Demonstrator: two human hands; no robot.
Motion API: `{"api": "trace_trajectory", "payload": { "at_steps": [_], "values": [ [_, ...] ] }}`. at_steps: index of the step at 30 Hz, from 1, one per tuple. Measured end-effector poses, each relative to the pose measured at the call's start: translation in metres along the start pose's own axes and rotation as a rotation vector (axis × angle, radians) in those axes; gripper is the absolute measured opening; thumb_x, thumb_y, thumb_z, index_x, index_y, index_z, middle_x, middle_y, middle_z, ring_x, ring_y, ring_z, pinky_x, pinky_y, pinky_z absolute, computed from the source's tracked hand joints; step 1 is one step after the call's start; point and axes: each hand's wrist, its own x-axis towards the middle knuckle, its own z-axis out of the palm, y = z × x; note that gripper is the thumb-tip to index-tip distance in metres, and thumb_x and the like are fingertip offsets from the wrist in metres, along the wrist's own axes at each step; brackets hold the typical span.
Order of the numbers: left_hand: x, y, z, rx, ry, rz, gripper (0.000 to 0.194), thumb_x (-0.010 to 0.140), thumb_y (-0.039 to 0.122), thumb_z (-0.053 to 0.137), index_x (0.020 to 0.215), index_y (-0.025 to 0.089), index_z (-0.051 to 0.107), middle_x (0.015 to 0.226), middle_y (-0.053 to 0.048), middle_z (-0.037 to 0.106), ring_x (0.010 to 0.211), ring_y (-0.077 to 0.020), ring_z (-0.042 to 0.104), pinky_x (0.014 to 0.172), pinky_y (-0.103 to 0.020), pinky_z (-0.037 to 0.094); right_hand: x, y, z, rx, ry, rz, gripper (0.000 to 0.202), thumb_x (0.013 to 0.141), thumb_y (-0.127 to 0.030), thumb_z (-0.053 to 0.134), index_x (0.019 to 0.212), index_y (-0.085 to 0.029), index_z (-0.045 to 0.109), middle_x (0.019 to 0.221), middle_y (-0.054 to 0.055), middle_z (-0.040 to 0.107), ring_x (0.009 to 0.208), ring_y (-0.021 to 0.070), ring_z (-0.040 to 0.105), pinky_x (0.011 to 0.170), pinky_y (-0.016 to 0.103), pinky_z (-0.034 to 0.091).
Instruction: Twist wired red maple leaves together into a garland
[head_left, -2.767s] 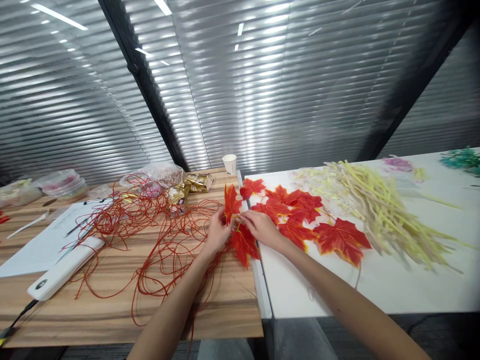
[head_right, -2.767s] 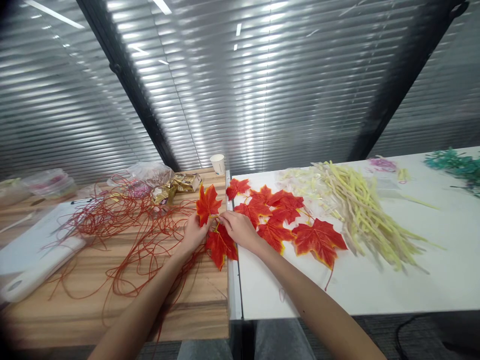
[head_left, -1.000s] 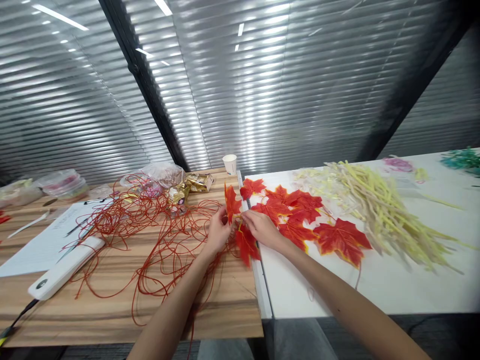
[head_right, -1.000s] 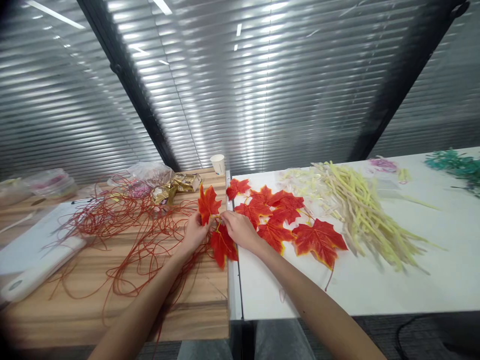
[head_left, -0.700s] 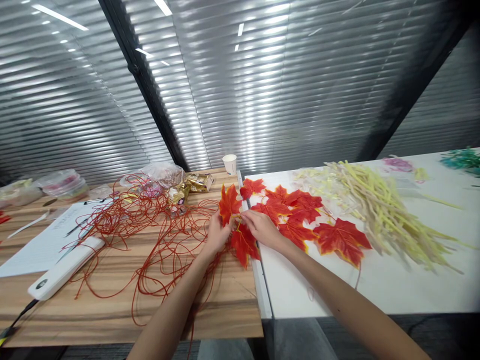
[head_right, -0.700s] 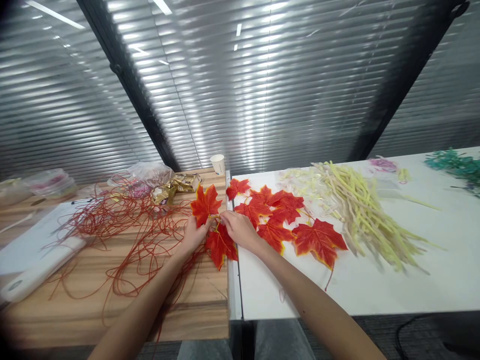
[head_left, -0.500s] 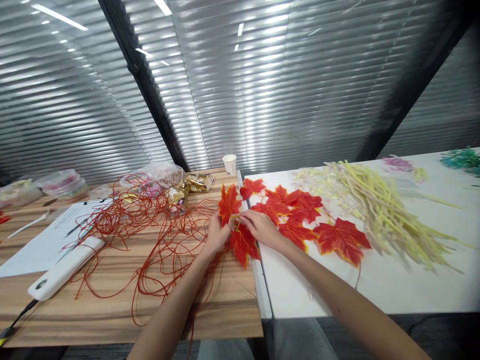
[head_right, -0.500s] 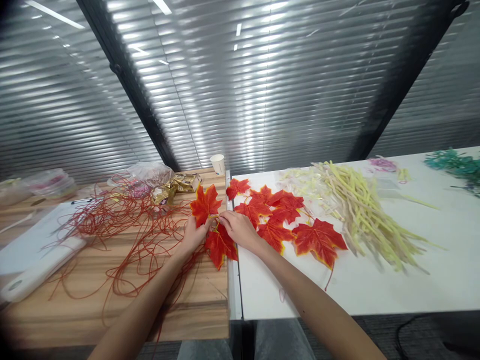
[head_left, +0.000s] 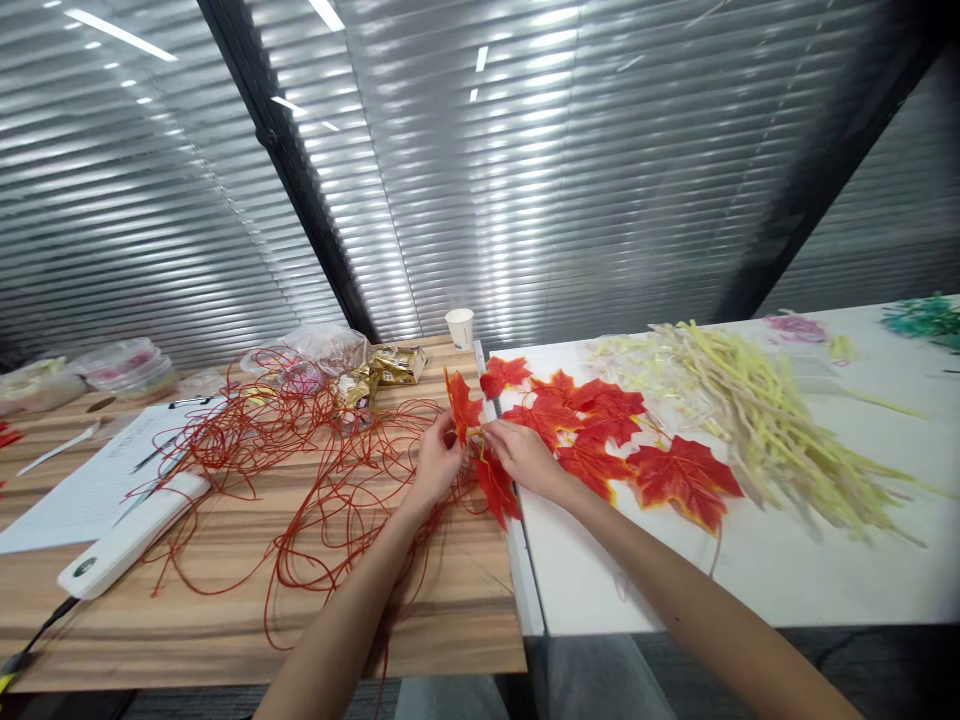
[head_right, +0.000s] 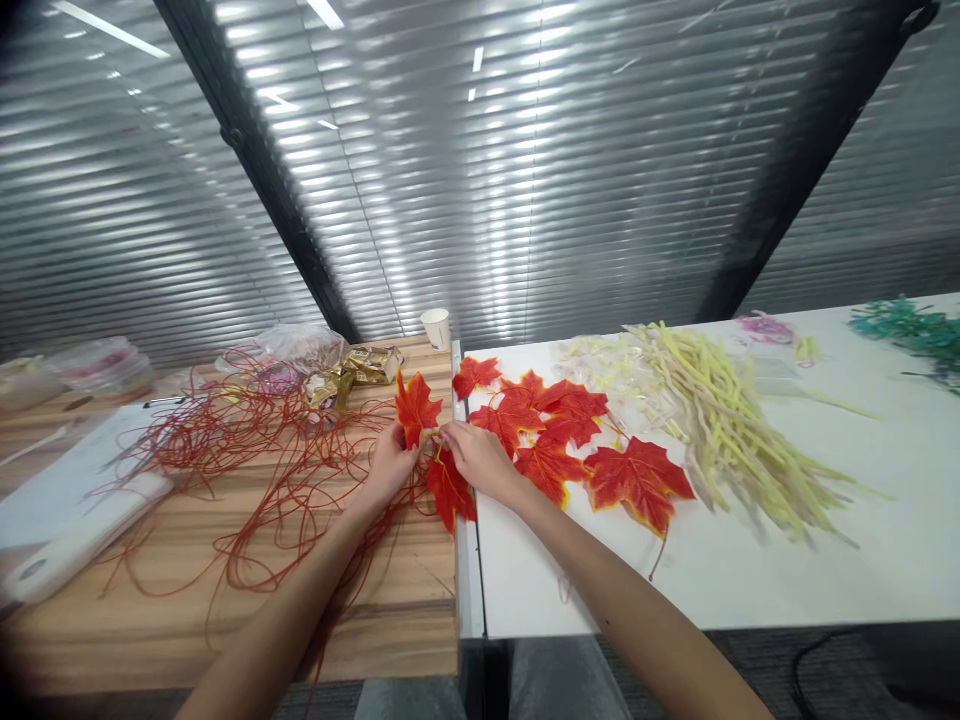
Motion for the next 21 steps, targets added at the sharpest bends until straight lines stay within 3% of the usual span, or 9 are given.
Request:
{"api": "trace_trajectory", "payload": {
  "at_steps": [10, 15, 21],
  "values": [
    [-0.0003, -0.0047, -0.0035, 0.131, 0.066, 0.063, 0.02, 0.071, 0.029, 0.057, 0.077, 0.011, 0.055, 0.065, -0.002, 0.059, 0.063, -0.0118, 0.054, 0.059, -0.021, 0.044, 0.0006, -0.0033, -0.0021, 0.016, 0.013, -0.032, 0.023, 0.09, -0.024, 0.035, 0.094, -0.018, 0.057, 0.086, 0.005, 0.061, 0.08, 0.0134, 0.057, 0.071, 0.023, 0.04],
    [0.0005, -0.002, -0.0026, 0.105, 0.048, 0.069, 0.022, 0.07, 0.029, 0.058, 0.082, 0.012, 0.055, 0.068, -0.003, 0.059, 0.063, -0.0109, 0.054, 0.056, -0.019, 0.043, 0.0009, -0.0018, -0.0002, 0.007, 0.017, -0.015, 0.023, 0.09, -0.024, 0.035, 0.093, -0.018, 0.057, 0.085, 0.005, 0.061, 0.079, 0.0137, 0.057, 0.071, 0.023, 0.04],
    [0.0004, 0.0038, 0.0004, -0.082, 0.019, -0.006, 0.027, 0.071, 0.034, 0.058, 0.087, 0.013, 0.052, 0.079, -0.003, 0.058, 0.055, -0.0062, 0.05, 0.046, -0.016, 0.04, 0.0018, -0.0013, 0.0004, 0.058, 0.041, 0.015, 0.021, 0.089, -0.022, 0.036, 0.091, -0.018, 0.057, 0.084, 0.004, 0.061, 0.075, 0.013, 0.056, 0.068, 0.022, 0.039]
  ]
}}
